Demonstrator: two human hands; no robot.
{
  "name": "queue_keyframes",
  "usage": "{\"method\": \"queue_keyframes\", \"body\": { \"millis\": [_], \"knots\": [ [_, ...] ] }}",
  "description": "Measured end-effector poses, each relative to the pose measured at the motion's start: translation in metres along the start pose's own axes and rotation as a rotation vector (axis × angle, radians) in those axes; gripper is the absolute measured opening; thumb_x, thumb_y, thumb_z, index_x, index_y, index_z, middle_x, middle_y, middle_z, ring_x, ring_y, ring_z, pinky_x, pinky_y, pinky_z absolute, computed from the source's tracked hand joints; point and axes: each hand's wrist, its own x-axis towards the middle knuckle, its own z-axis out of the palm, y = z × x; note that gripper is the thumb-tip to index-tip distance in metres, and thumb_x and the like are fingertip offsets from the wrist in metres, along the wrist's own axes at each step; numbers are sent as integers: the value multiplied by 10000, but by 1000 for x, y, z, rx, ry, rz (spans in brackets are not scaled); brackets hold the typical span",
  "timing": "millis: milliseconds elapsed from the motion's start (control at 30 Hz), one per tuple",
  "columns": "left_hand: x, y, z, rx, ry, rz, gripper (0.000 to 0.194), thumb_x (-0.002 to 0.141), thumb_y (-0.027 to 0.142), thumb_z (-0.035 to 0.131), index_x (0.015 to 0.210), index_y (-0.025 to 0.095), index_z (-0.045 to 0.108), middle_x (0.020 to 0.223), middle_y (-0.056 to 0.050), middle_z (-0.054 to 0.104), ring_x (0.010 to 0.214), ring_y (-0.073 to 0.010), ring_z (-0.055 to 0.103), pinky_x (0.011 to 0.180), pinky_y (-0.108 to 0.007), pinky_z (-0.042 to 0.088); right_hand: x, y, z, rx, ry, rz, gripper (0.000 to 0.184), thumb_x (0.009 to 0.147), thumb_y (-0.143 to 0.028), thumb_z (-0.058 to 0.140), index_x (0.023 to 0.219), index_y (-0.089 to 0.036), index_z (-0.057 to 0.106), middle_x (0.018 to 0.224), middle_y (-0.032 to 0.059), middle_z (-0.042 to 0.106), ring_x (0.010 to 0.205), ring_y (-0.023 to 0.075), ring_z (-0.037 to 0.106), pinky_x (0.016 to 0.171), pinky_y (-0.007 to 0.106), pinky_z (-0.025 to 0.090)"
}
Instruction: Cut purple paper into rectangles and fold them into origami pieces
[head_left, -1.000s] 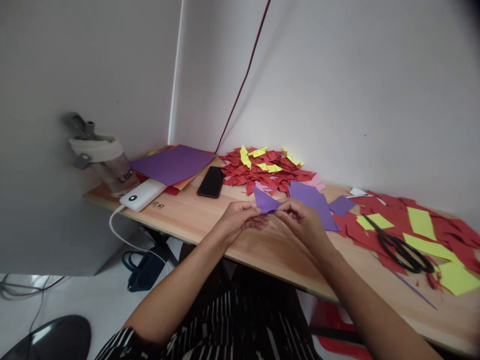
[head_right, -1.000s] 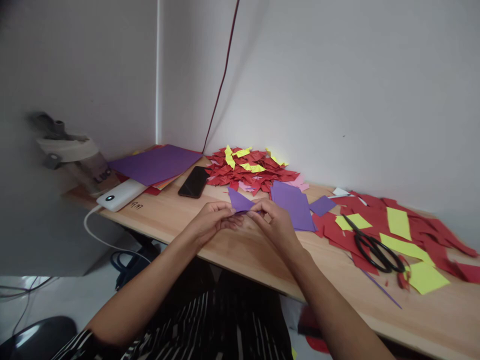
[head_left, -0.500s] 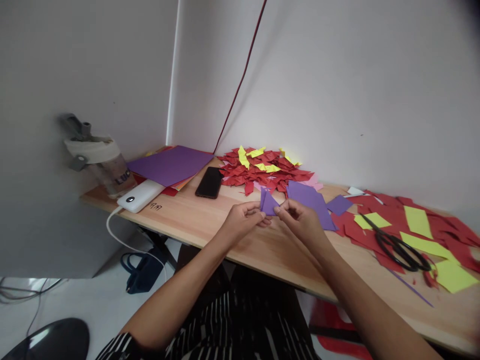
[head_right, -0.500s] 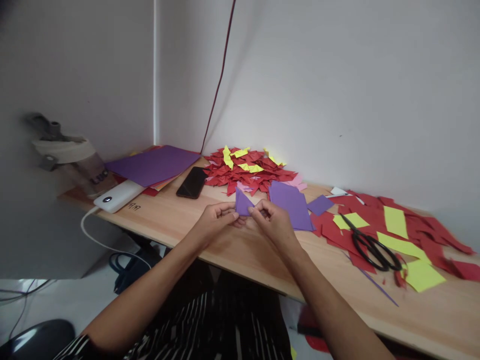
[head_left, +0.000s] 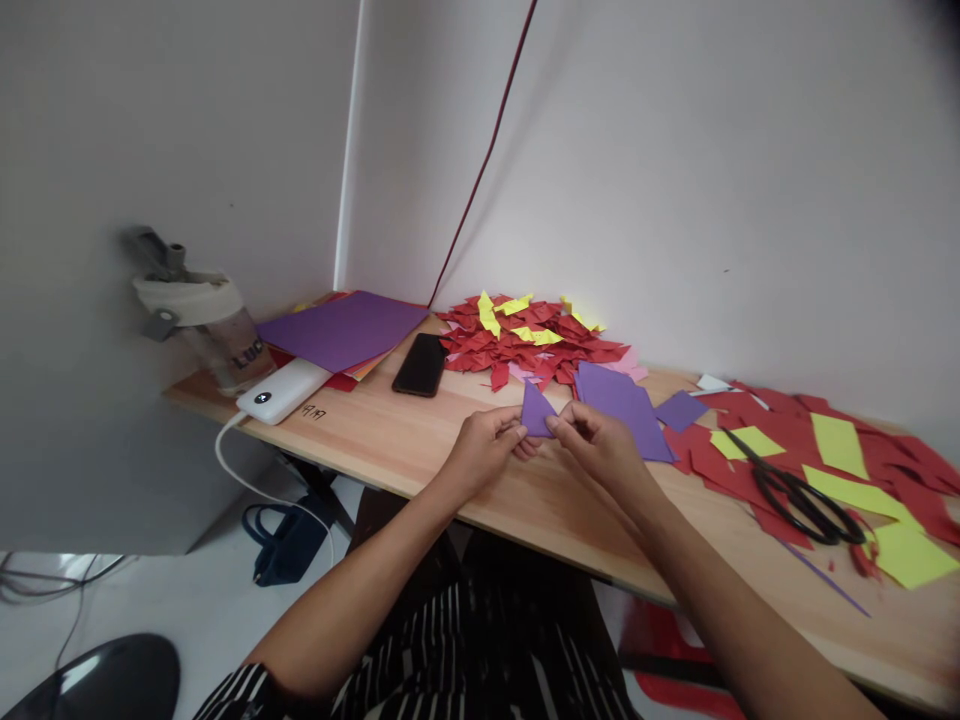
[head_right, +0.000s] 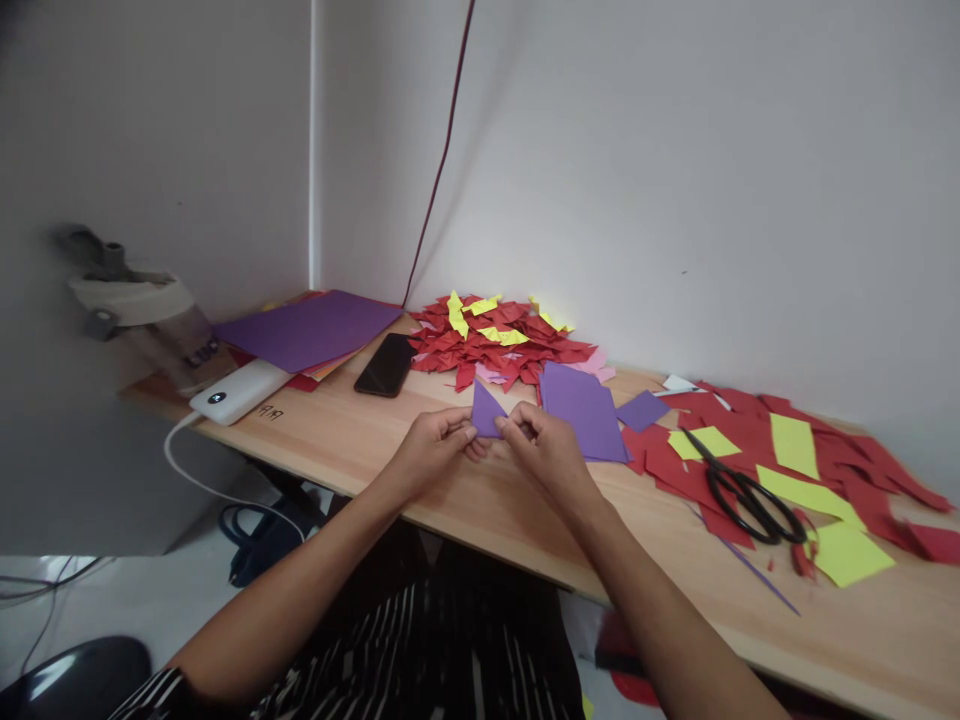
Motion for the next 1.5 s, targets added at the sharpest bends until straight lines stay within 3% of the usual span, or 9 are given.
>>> {"method": "queue_keyframes", "body": {
  "millis": [567, 933, 1500],
  "knots": [
    [0, -2, 0, 38, 18, -29, 241, 852, 293, 544, 695, 131, 628, 635, -36, 669, 557, -127, 624, 591, -238, 517, -2, -2, 4, 16, 26, 0, 334, 891, -434, 516, 652, -216, 431, 596, -43, 404, 567, 124, 379, 553, 256, 299],
    [-1, -2, 0, 53, 7, -29, 205, 821, 322, 609, 753, 132, 645, 664, -35, 683, 564, -132, 623, 580, -243, 504, -1, 0, 4, 0, 19, -9, 327, 896, -421, 513, 652, -217, 431, 593, -46, 402, 571, 125, 381, 556, 256, 296],
    [-1, -4, 0, 72, 17, -81, 237, 841, 264, 556, 645, 142, 609, 590, -23, 655, 471, -97, 558, 497, -202, 435, -2, -5, 7, 1, 12, 3, 337, 887, -414, 507, 632, -218, 405, 588, -50, 367, 563, 120, 362, 548, 260, 289]
  ]
}}
